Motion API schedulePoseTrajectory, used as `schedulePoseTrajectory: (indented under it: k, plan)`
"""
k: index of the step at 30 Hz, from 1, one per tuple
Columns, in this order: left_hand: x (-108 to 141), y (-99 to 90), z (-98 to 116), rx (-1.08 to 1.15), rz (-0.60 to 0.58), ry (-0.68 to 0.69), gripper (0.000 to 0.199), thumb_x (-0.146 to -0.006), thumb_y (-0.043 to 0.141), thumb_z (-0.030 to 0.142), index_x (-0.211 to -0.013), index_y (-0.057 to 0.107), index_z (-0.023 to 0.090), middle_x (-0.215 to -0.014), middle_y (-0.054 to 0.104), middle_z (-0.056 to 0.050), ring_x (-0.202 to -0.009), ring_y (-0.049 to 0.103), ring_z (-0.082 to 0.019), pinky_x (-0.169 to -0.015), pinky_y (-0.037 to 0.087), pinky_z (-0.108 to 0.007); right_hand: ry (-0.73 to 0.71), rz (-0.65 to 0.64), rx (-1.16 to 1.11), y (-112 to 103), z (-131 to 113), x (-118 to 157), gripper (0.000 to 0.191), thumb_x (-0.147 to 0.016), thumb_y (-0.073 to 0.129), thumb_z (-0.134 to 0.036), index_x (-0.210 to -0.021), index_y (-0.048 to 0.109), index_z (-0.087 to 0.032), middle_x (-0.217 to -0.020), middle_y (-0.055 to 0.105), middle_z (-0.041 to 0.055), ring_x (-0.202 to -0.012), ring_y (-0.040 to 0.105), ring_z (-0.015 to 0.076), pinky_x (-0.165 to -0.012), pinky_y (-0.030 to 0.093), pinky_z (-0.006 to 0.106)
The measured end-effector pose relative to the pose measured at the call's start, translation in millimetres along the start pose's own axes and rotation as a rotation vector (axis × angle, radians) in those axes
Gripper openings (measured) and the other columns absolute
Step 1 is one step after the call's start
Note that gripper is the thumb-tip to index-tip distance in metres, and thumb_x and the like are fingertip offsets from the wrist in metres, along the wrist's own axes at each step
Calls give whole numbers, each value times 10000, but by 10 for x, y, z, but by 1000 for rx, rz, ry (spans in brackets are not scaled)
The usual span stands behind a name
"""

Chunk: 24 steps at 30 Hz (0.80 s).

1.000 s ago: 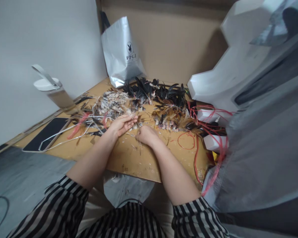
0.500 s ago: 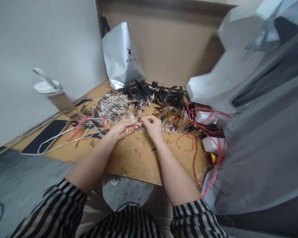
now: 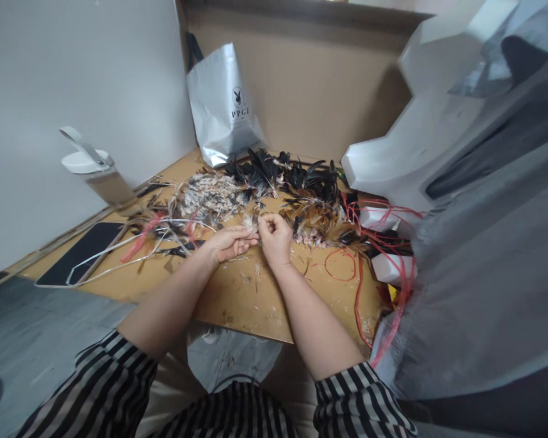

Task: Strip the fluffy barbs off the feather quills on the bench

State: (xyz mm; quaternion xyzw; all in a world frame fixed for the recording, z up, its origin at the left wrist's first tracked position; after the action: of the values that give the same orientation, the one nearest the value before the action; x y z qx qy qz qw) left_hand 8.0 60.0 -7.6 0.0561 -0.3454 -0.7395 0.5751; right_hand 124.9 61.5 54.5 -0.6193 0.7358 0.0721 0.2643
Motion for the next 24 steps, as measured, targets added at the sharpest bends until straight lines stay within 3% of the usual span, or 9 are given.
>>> schedulePoseTrajectory:
  k: [9,16,19,24]
  plan:
    - [-34,-38,32,20,30,48,20,-698,605,62,-716,597,59,-619,626,-68,-507,587,-77,-456,433,-132,161,-60,-249,113,135,4,291,-674,567,-418,-807,546,-160,-685,559,-1,-594,499,97,-572,414,221]
    - [-39,-50,73,30,29,93,31,-692,618,74,-713,601,60,-608,615,-55,-505,577,-69,-452,422,-125,390,-152,-353,171,270,36,320,-594,634,-426,-746,561,-155,-523,503,-37,-441,405,69,-438,323,199]
    - [-35,-43,79,9,26,103,29,-695,617,81,-704,607,55,-616,625,-61,-508,582,-69,-455,426,-126,414,-219,-402,213,261,56,305,-577,650,-425,-692,569,-154,-527,527,-32,-433,400,64,-436,312,200]
    - [-18,-14,67,-14,9,89,48,-708,608,93,-737,619,56,-687,654,-87,-569,617,-97,-463,444,-137,414,-181,-436,196,253,53,271,-566,665,-383,-670,564,-155,-559,553,-25,-471,446,71,-469,346,199]
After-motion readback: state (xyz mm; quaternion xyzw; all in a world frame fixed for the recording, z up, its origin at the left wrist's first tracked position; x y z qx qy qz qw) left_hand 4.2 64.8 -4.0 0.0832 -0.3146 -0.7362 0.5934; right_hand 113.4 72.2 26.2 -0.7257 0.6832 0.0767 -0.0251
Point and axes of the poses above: each hand's wrist, its own x-axis away from the middle knuckle, its own y-axis out of the palm, z = x × y, the point moved 7 cm from there along -x, towards the middle knuckle
